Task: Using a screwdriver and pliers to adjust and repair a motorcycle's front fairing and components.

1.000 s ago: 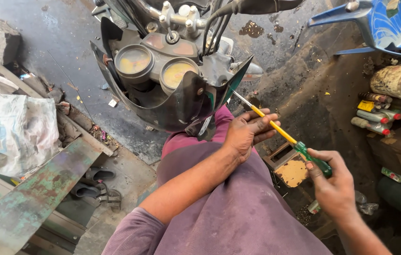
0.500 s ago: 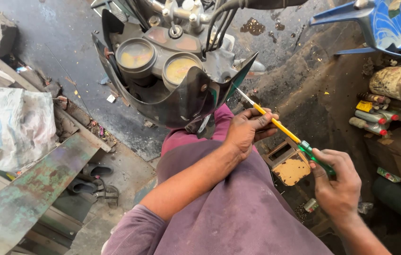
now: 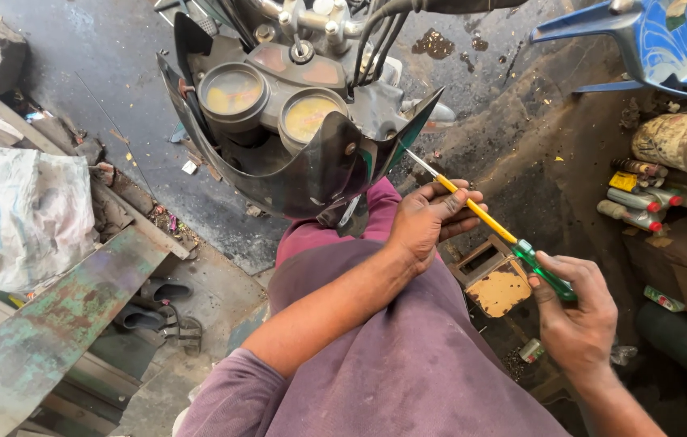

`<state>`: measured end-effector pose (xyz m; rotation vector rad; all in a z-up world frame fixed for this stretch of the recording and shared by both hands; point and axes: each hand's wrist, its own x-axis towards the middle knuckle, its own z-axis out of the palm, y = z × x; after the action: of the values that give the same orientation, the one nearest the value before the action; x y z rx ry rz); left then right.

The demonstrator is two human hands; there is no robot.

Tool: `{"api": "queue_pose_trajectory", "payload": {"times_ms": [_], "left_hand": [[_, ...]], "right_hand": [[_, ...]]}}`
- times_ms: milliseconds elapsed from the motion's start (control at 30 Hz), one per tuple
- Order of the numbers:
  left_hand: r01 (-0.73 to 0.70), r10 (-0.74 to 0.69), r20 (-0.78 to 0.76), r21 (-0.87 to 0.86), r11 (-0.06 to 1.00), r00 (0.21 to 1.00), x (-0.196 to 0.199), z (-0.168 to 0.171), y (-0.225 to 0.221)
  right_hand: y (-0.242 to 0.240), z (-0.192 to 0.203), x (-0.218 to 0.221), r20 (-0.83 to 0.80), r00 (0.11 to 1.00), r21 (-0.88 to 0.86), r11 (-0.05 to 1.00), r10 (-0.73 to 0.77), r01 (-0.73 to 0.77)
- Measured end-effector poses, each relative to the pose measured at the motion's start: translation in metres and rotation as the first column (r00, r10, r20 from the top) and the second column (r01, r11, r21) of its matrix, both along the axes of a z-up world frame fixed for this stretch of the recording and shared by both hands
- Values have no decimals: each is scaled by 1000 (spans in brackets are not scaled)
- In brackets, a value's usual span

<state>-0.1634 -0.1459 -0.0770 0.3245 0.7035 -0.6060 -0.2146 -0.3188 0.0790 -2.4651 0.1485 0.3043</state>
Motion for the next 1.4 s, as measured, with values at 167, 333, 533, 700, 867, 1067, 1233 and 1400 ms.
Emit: {"api": "queue_pose_trajectory", "payload": {"times_ms": [167, 333, 533, 700, 867, 1067, 1233, 1400], "left_hand": [[-12, 12, 28, 4, 1000, 1000, 6, 0, 4], [-127, -673, 174, 985, 118, 719, 30, 53, 77], [-341, -942, -144, 907, -248, 303, 134, 39, 97], [2, -960, -280, 960, -280, 28, 168, -15, 93], [-31, -976, -207, 977, -209, 64, 152, 0, 95], [-55, -954, -293, 954, -296, 60, 144, 13, 93], [-44, -938, -338, 939, -342, 75, 144, 22, 93], [-9, -918, -396, 918, -396, 21, 144, 11, 92]], "right_hand": [[-37, -22, -3, -445, 812, 449, 690, -378, 567], [-12, -9, 6, -322, 912, 207, 921, -253, 329], [-12, -17, 11, -4, 1000, 210, 978, 19, -17], [-34, -44, 20, -631, 742, 386, 738, -226, 553], [-54, -89, -7, -762, 630, 485, 514, -148, 707], [-47, -87, 1, -873, 482, 393, 486, -69, 781], [-27, -57, 14, -138, 984, 288, 955, 114, -70], [-18, -43, 22, 153, 945, 20, 955, 288, -294]]}}
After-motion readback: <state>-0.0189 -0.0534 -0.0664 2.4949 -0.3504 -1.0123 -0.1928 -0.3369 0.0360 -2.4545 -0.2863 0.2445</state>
